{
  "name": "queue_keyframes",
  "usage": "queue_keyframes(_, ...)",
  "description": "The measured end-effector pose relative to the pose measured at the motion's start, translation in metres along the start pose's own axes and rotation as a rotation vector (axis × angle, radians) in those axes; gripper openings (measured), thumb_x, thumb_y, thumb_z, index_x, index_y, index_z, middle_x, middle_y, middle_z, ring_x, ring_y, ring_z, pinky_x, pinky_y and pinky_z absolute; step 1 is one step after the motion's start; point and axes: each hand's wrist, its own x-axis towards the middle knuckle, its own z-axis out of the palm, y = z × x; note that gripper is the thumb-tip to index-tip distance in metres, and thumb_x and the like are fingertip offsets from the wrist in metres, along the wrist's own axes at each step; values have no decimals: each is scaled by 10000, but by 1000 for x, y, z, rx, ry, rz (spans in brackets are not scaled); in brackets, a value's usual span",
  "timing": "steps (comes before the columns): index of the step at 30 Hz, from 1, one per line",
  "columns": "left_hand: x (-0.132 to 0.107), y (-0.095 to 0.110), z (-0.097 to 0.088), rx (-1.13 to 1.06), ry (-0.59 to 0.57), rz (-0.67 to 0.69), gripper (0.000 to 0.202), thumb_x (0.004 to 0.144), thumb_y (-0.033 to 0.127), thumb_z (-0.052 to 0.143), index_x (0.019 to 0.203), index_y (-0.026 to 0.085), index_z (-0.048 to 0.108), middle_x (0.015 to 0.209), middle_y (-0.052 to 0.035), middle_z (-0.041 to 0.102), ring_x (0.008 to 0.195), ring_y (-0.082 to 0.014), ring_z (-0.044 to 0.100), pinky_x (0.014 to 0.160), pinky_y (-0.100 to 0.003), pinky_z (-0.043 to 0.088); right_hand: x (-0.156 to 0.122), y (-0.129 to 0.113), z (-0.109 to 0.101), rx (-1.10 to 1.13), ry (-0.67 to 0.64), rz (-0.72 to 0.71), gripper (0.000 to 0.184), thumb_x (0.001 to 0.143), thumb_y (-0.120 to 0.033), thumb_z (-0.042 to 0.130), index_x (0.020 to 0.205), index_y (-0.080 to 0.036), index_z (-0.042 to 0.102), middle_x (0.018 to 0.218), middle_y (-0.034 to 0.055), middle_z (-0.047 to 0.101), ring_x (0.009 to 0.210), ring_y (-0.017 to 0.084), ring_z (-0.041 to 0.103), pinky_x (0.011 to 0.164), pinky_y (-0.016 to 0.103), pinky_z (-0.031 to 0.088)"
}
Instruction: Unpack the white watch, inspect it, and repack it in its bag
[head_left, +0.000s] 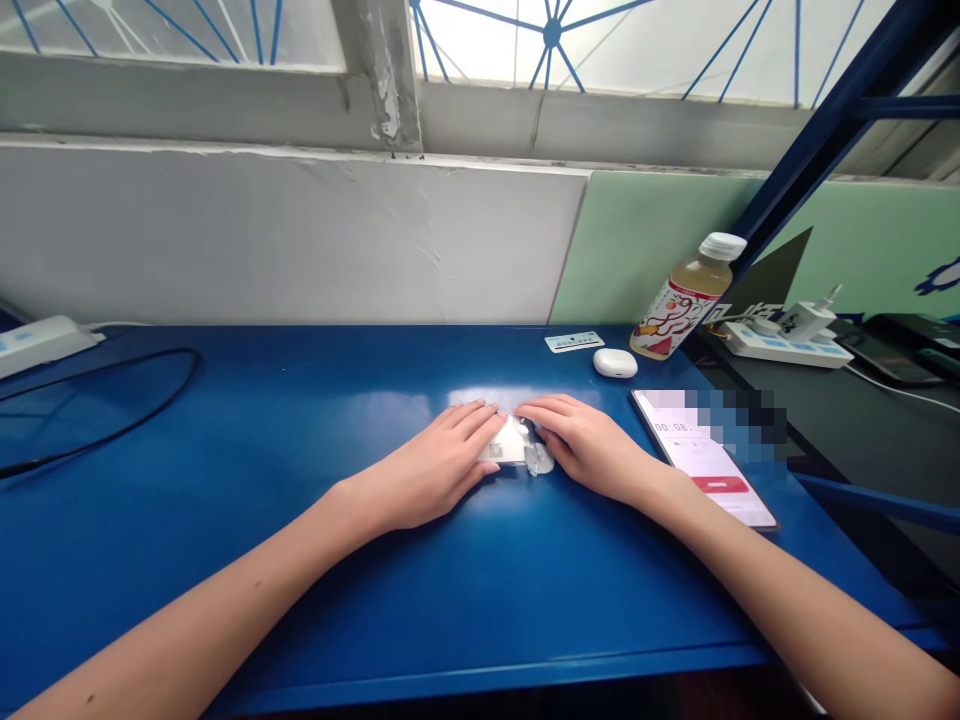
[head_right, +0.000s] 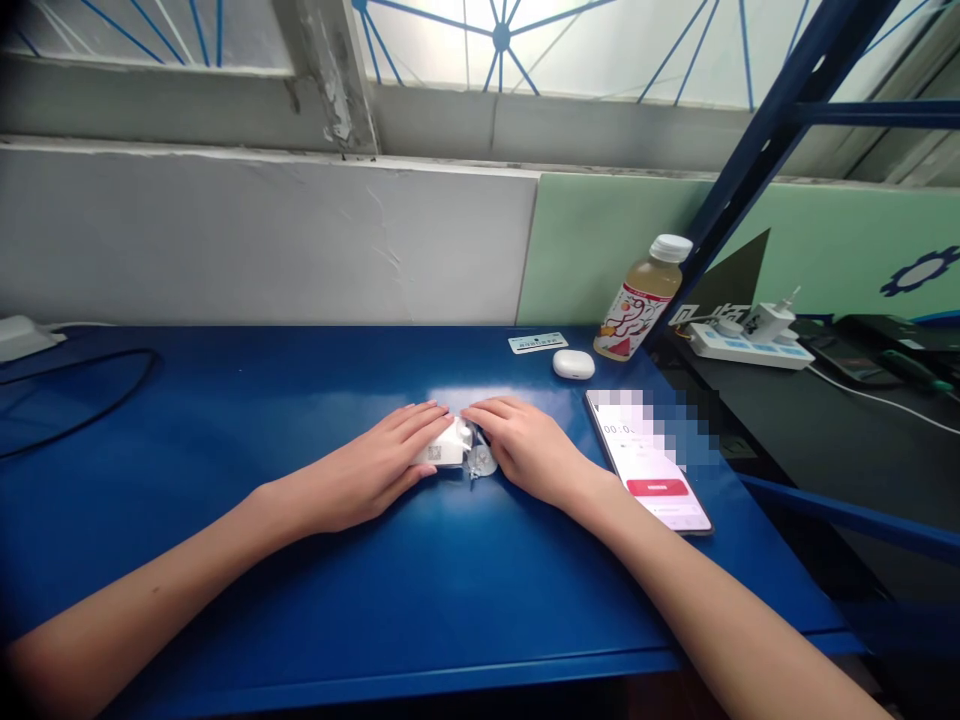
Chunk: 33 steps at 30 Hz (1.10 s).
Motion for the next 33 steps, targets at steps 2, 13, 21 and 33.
queue_keyframes(2,0,0,-2,-44,10,35,485,1057,336,347,1510,168,312,1550,-145,395,1460,-286,310,1167,-470,314,1,-2,-3,19,22,16,330,917,-102,493,1191,-167,664,1160,117,707,1043,251,659,910,427,552)
queue_keyframes(13,-1,5,-16,-301,196,67,433,1049,285,337,1472,198,358,1519,-121,436,1406,-260,399,1136,-435,382,6,-12,-35,508,297,164,153,828,-333,737,949,-244,770,898,44,719,789,196,675,693,338,572)
queue_keyframes(21,4,12,-12,-446,492,-115,306,960,297,533,1230,166,590,1118,-75,713,984,-207,685,877,-322,555,11,-14,-35,696,352,527,246,800,-414,745,856,-175,741,713,30,689,562,150,615,532,300,525)
queue_keyframes(33,10,12,-12,-664,559,-412,148,890,321,636,860,180,668,816,-28,738,737,-177,713,672,-289,601,12,-14,-24,713,218,566,318,838,-460,673,941,-160,701,781,47,675,592,144,598,558,302,550)
